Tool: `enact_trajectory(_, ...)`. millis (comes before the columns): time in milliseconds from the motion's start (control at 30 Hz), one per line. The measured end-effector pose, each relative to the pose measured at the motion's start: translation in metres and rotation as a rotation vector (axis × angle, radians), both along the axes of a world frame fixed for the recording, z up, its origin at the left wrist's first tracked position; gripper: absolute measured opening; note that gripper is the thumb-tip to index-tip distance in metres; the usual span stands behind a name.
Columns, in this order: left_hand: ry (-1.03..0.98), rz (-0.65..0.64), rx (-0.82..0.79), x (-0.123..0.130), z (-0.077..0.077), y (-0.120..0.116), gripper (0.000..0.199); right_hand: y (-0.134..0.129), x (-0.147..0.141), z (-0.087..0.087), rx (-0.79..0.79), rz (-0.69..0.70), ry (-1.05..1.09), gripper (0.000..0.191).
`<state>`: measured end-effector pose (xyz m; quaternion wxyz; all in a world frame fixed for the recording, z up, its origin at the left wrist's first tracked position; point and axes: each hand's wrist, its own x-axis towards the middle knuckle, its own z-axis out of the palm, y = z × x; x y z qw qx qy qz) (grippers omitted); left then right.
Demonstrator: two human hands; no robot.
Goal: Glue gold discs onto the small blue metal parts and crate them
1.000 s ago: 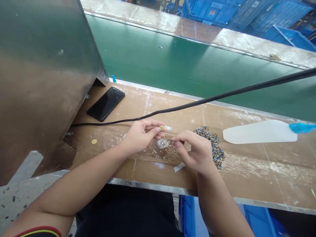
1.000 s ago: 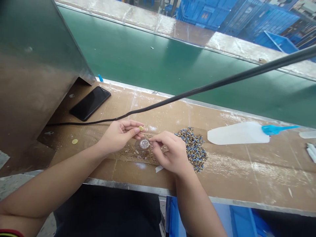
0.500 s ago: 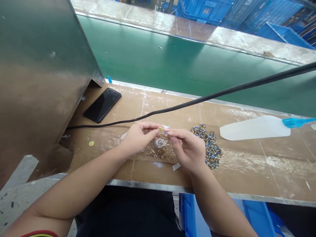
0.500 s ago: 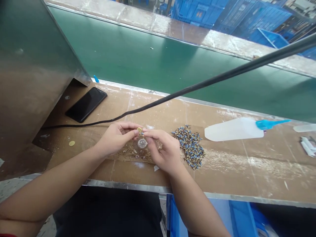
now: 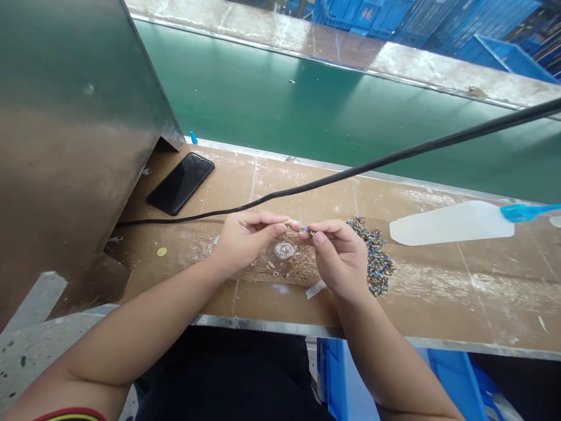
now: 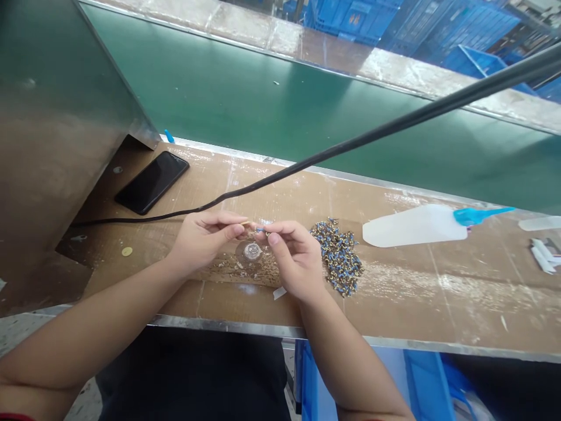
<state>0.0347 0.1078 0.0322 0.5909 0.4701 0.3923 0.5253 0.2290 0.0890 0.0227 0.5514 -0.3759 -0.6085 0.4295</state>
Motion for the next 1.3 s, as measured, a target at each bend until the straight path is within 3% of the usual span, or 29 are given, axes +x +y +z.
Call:
enact_trajectory(100,-0.198,0.014,-0.227,0.006,0.001,-0.002,0.036,-0.003,-0.006,0.002,0.137,-0.093,-0.137,0.012)
enact_trajectory(233,-0.284,0.018,-0.325,0.010,0.002,-0.004,0.037,-0.004,-0.011,0.003,0.252,-0.134,-0.238,0.018)
enact_trajectory(467,-0.183,0.053,-0.256,0.010,0.006,-0.008,0.029,-0.002,-0.011,0.003,0.322,-0.205,-0.338,0.020)
enact_trajectory(1033,0.010,0.054,-0.137,0.007,0.009,-0.010,0.025,-0.002,-0.012,0.007,0.284,-0.233,-0.401,0.016)
enact_trajectory(1300,0.092,0.074,-0.059,0.007,0.013,-0.013,0.014,-0.001,-0.010,0.008,0.402,-0.251,-0.502,0.021)
